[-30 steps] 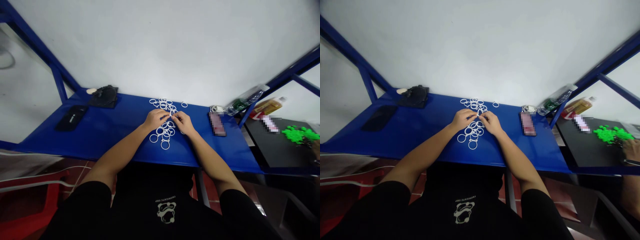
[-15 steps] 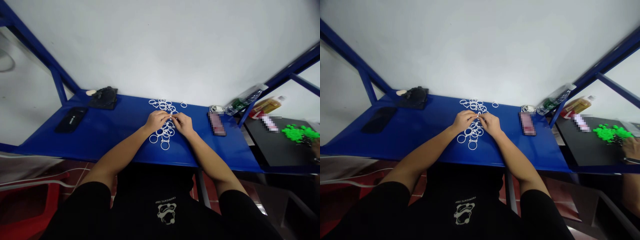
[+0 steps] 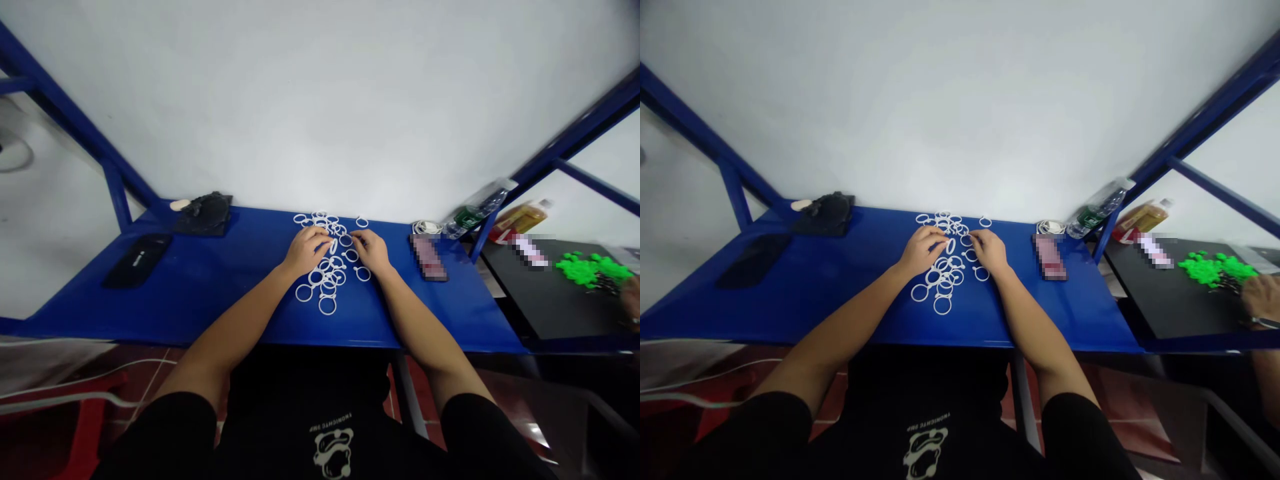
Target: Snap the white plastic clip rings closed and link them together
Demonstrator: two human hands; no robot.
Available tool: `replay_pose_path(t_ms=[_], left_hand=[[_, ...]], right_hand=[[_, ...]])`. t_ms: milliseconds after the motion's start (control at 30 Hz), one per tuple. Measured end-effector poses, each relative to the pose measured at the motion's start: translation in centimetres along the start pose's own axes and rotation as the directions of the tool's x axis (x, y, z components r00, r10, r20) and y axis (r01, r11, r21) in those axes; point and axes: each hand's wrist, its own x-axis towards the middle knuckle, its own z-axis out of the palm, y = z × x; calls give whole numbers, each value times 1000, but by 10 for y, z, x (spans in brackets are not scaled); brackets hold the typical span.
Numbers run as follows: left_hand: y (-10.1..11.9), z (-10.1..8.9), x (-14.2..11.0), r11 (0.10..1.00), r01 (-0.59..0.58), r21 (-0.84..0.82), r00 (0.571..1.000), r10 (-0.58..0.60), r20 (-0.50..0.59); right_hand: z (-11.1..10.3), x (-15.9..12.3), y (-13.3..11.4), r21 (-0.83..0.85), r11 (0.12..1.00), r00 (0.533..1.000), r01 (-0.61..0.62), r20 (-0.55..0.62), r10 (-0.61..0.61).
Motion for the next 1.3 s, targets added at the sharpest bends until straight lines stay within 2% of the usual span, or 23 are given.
replay_pose_path(t_ms=[100, 167, 233, 333, 433, 500, 633, 700, 767, 933, 1033, 1100, 1300], left_hand=[[-1, 0, -3, 998, -26, -61, 997, 31, 77], [-1, 2, -5, 995, -32, -99, 983, 49, 178], [-3, 6, -8, 995, -6, -100, 971, 30, 238], [-8, 9, -11, 995, 59, -83, 966, -36, 258], [-15, 12, -12, 987, 145, -73, 963, -123, 239], [-18, 12, -12, 977, 196, -89, 966, -177, 187], [-16, 12, -9, 965, 199, -172, 979, -189, 76], [-12, 12, -9, 954, 190, -231, 982, -180, 61], [-8, 12, -8, 937, 193, -292, 981, -178, 75], [-2, 17, -11, 879, 248, -407, 968, -217, 124], [-1, 20, -12, 862, 281, -421, 960, -247, 136], [-1, 21, -13, 863, 294, -411, 956, -265, 128], [3, 19, -7, 884, 273, -380, 962, -262, 81]], right_hand=[[3, 6, 13, -96, 995, 994, -27, 104, 37], [9, 8, 14, -176, 984, 987, -20, 151, 47], [15, 9, 10, -233, 972, 983, 11, 179, 32], [22, 8, 5, -242, 970, 979, 3, 197, 46], [20, 4, 3, -174, 984, 985, -39, 157, 67], [17, 1, 1, -108, 994, 996, -16, 81, 24], [13, -4, -13, 46, 984, 984, 174, -45, -172], [14, -6, -23, 110, 958, 964, 266, -51, -262], [15, -8, -31, 139, 942, 952, 307, -40, -304], [16, -11, -35, 205, 923, 945, 325, -20, -328], [16, -13, -32, 268, 922, 960, 278, -55, -273], [17, -14, -30, 267, 935, 972, 233, -66, -224], [22, -14, -32, 201, 960, 980, 192, -92, -177]])
